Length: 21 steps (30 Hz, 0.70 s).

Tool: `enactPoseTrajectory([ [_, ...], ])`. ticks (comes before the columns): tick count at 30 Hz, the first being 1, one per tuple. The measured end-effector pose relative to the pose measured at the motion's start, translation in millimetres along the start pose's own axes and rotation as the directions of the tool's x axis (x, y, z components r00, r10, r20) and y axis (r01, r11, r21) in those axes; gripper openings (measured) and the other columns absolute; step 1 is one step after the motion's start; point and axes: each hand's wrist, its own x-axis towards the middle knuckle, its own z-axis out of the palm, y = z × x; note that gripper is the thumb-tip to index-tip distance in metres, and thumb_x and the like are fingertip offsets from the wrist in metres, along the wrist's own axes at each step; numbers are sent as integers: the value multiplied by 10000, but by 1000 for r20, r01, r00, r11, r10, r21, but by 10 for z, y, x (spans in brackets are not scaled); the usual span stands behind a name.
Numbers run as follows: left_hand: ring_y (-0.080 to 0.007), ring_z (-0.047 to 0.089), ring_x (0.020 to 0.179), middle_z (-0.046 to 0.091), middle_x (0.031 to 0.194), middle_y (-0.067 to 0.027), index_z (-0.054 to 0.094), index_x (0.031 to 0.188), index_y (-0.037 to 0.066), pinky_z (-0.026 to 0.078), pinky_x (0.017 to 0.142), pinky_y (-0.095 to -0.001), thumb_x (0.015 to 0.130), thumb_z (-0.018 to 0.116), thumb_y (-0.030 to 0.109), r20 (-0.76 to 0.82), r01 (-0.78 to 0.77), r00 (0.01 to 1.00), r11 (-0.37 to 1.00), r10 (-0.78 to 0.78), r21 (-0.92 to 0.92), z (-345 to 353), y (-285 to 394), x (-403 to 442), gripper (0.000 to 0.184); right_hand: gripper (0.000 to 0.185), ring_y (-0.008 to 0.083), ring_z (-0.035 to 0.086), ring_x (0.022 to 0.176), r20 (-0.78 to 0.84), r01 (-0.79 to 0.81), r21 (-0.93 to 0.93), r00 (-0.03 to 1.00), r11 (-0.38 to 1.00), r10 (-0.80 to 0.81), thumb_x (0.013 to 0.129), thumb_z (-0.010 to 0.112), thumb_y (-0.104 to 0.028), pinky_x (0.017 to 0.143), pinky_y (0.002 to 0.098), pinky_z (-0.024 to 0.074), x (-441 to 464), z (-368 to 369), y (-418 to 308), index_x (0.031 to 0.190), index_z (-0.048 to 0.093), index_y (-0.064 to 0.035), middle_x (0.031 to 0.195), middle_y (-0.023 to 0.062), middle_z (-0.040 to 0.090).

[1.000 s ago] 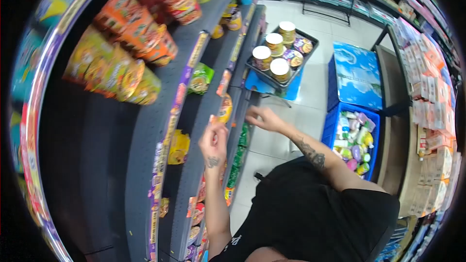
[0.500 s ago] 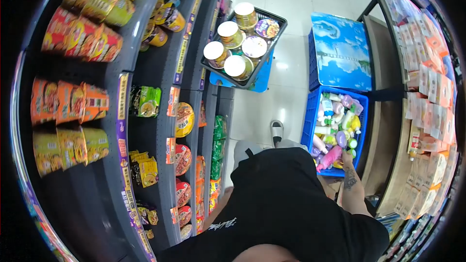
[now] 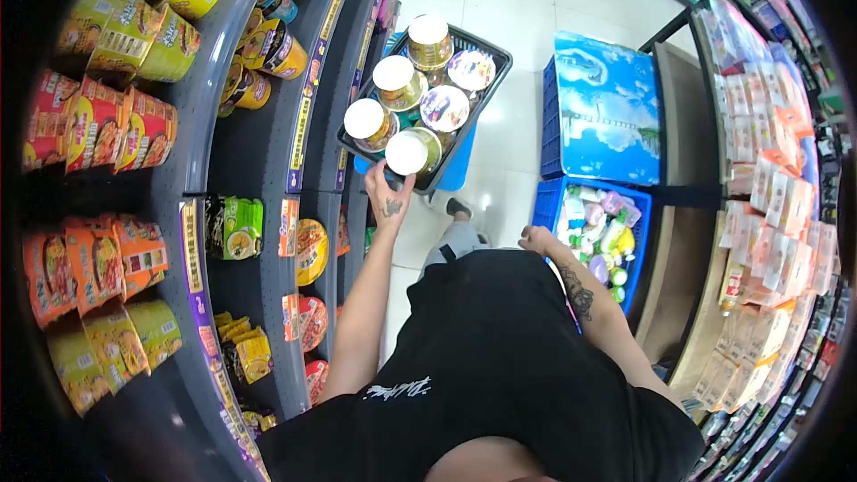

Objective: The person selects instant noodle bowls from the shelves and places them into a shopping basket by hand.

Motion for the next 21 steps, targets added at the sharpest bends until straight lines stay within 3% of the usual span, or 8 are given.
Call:
enactPoseTrajectory([
  [2, -469, 412, 1281, 374, 1413, -261, 369, 1485, 93, 381, 1072, -519, 700, 872, 350, 21, -5, 1000, 998, 4, 66, 93, 228, 258, 967, 404, 438, 682, 952, -210, -35, 131, 976, 991, 62, 890, 630, -381, 875, 471, 545, 100, -407, 76, 1017, 713, -8, 988, 262, 710],
  [5, -492, 402, 1279, 369, 1431, -252, 342, 1506, 100, 379, 1064, -550, 687, 872, 348, 88, -8, 996, 1000, 11, -27, 146, 428, 479, 1006, 339, 161, 710, 736, -145, -156, 695, 925, 702, 350, 968, 605, -301, 624, 319, 573, 89, -944, 14, 1098, 663, 6, 881, 127, 724],
  [11, -437, 434, 1278, 385, 1414, -237, 314, 1534, 103, 384, 1070, -527, 677, 857, 326, 180, 17, 983, 996, -32, 84, 231, 348, 651, 1038, 335, 174, 703, 730, -180, -200, 512, 926, 836, 332, 968, 613, -294, 638, 314, 561, 290, -1378, -367, 1118, 662, 2, 894, 114, 732],
  [15, -413, 449, 1285, 436, 1382, -228, 357, 1502, 46, 374, 1089, -494, 737, 775, 324, 98, 139, 989, 947, -115, -290, 7, 250, 656, 914, 264, 200, 681, 752, -377, 73, 326, 924, 943, 58, 959, 624, -229, 700, 331, 528, 581, -1634, -1079, 1076, 669, 3, 868, 118, 720],
  [17, -348, 477, 1310, 484, 1394, -221, 406, 1463, -7, 372, 1106, -447, 843, 639, 363, 123, 268, 961, 734, -247, -624, -106, 229, 709, 759, 219, 205, 691, 761, -328, 115, 301, 944, 947, -11, 952, 631, -181, 715, 337, 543, 692, -1938, -1561, 1083, 673, -10, 876, 125, 717],
  [18, -274, 473, 1358, 494, 1460, -143, 402, 1483, 13, 381, 1122, -426, 948, 426, 370, 372, 425, 901, 282, -225, -860, -219, 361, 790, 644, 279, 245, 698, 855, -272, 168, 316, 959, 934, -81, 928, 652, -186, 775, 363, 548, 800, -2056, -1717, 1146, 654, -11, 943, 153, 719],
  [19, -278, 503, 1338, 524, 1448, -130, 441, 1466, 39, 383, 1122, -446, 950, 361, 477, 627, 620, 703, -142, -336, -771, -195, 276, 742, 681, 354, 285, 706, 948, -211, 222, 332, 965, 917, -157, 905, 674, -191, 835, 390, 553, 901, -2185, -1884, 1209, 634, -12, 1010, 180, 721],
  [21, -288, 512, 1332, 523, 1460, -126, 453, 1462, 57, 403, 1108, -485, 936, 332, 528, 794, 654, 568, -467, -217, -595, -505, 705, 905, 716, 466, 294, 675, 1046, -133, 367, 326, 930, 871, -342, 877, 700, -167, 898, 401, 534, 979, -2508, -2303, 1297, 563, -19, 1109, 182, 696],
])
